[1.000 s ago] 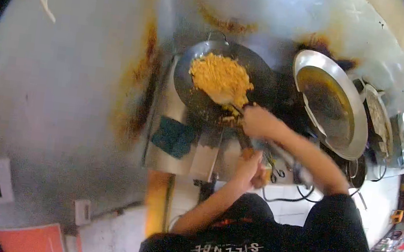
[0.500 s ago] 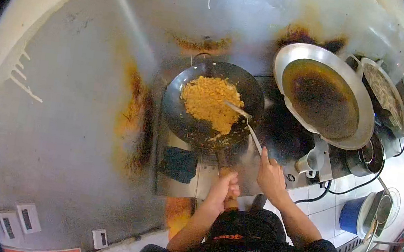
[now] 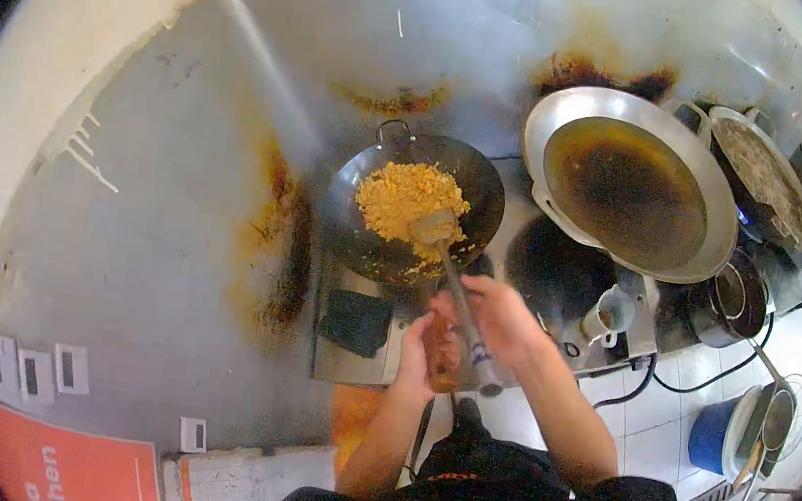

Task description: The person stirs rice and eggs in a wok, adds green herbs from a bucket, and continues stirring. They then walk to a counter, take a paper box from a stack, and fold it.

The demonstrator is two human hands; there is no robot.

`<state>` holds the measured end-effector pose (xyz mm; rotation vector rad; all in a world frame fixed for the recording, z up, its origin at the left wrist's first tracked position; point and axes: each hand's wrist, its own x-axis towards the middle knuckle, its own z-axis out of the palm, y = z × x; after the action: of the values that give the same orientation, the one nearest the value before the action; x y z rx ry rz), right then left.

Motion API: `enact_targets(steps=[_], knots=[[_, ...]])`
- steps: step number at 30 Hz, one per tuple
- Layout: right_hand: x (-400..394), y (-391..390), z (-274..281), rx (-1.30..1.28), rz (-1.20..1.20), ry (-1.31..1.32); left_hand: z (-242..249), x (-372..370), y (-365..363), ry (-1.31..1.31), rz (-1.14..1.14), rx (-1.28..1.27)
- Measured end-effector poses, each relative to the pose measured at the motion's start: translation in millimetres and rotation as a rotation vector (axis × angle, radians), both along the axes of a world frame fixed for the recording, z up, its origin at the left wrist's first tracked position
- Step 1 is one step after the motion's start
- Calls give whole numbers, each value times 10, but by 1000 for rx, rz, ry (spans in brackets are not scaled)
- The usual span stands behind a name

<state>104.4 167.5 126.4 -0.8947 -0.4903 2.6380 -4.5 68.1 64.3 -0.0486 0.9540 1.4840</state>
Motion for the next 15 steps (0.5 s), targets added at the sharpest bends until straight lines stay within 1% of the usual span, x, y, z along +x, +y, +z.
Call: enact_targets(steps=[3,6,8,9,11,13,14,15], knots=[[494,-336,-184,179,19,224,-10,116,-63,-44,71,88],[1135,-706,-131,84,-95,114,67,326,-211,-61,190,15],[1549,-828,-312,239,-88,105,-150,329,-318,-121,237,121],[1775,-889,-447,312,-86,99,-209,374,-368,-114,286,128],[2244,-978,-971,387,-78,-123,-544,365,-535,-136,302,172],[2811,-1187,-1891,473,-153,-426,-867,570,-747,-260,414,52],[3181,-1343,-2404,731,-42,-712,-1023,688,-872,-319,466,-11],[3607,-1560,-3065,981,80,-998,-1241,860,-1036,-193,412,-55]])
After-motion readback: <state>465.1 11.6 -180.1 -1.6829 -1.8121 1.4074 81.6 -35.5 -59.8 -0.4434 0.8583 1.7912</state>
